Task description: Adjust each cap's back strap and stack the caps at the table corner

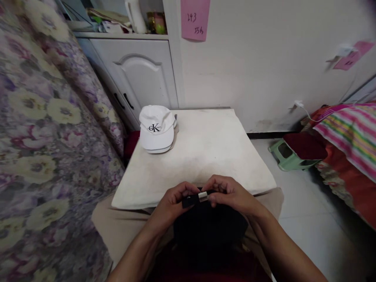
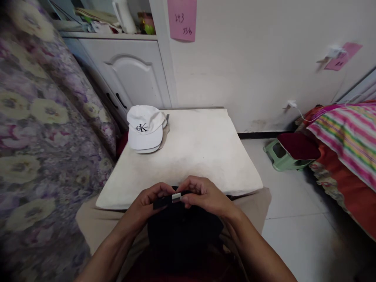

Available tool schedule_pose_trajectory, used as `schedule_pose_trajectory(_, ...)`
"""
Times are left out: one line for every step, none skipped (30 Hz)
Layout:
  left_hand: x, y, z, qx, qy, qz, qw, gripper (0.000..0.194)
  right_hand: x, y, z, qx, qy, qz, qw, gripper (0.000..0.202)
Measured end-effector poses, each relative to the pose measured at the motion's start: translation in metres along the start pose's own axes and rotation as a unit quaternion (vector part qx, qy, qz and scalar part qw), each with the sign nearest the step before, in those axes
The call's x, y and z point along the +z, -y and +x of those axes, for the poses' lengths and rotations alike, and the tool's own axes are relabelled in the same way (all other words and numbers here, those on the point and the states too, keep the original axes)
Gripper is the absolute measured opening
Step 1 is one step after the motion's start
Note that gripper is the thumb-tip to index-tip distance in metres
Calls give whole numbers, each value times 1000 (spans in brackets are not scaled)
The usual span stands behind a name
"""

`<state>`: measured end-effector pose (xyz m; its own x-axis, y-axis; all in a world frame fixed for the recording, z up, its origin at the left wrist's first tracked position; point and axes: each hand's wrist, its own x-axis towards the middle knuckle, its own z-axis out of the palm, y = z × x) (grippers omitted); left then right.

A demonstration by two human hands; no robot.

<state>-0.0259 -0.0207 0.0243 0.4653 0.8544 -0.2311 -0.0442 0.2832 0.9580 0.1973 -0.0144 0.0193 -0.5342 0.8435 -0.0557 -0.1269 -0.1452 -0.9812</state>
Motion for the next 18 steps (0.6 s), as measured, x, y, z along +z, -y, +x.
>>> schedule_pose_trajectory(0,-1,-1,-4,7,18,1000,22,1,0,0,-2,0,-6,1000,19)
schedule_pose_trajectory(1,-3,-1,-9,13,34,999,20,1,0,1,-3,1,-18,1000,18)
schedule_pose_trajectory(2,-4,-2,-16,16,43,999,21,1,1,1,-7,2,-39,999,17)
schedule_pose_trajectory(2,-5,-3,-21,16,47,999,22,2,2,1,-20,0,-68,997,16)
schedule_pose_trajectory(3,-6,-3,-24,14,47,999,24,2,4,1,-41,-6,-107,993,15)
schedule_pose_trajectory(4,-7,-3,-24,10,46,999,26,3,7,0,-70,-16,-150,986,17)
schedule_pose_trajectory(6,-7,-3,-21,5,46,999,27,4,9,0,-102,-31,-196,975,20)
schedule_pose_trajectory(7,-8,-3,-17,-2,48,999,28,5,12,-1,-135,-47,-241,960,24)
schedule_pose_trajectory(8,-8,-2,-13,-9,53,998,27,7,14,-2,-164,-61,-283,943,27)
schedule_pose_trajectory(9,-8,-2,-9,-17,58,998,27,10,15,-2,-187,-72,-322,925,30)
schedule_pose_trajectory(10,-8,-1,-6,-27,63,998,25,13,16,-3,-205,-80,-357,908,32)
schedule_pose_trajectory(11,-8,-1,-2,-37,68,997,24,16,16,-3,-220,-84,-390,890,33)
schedule_pose_trajectory(11,-8,0,4,-44,72,996,22,19,15,-3,-229,-81,-418,875,34)
schedule_pose_trajectory(12,-8,1,11,-47,75,996,19,22,15,-2,-230,-77,-440,865,35)
schedule_pose_trajectory(13,-7,1,19,-48,76,996,16,25,14,-2,-224,-72,-455,859,35)
schedule_pose_trajectory(14,-7,2,28,-50,75,996,12,28,13,-1,-211,-68,-465,857,34)
schedule_pose_trajectory(14,-6,2,34,-54,72,995,9,30,12,-1,-195,-66,-469,859,33)
schedule_pose_trajectory(15,-6,3,37,-59,66,995,8,31,11,-1,-181,-64,-470,861,30)
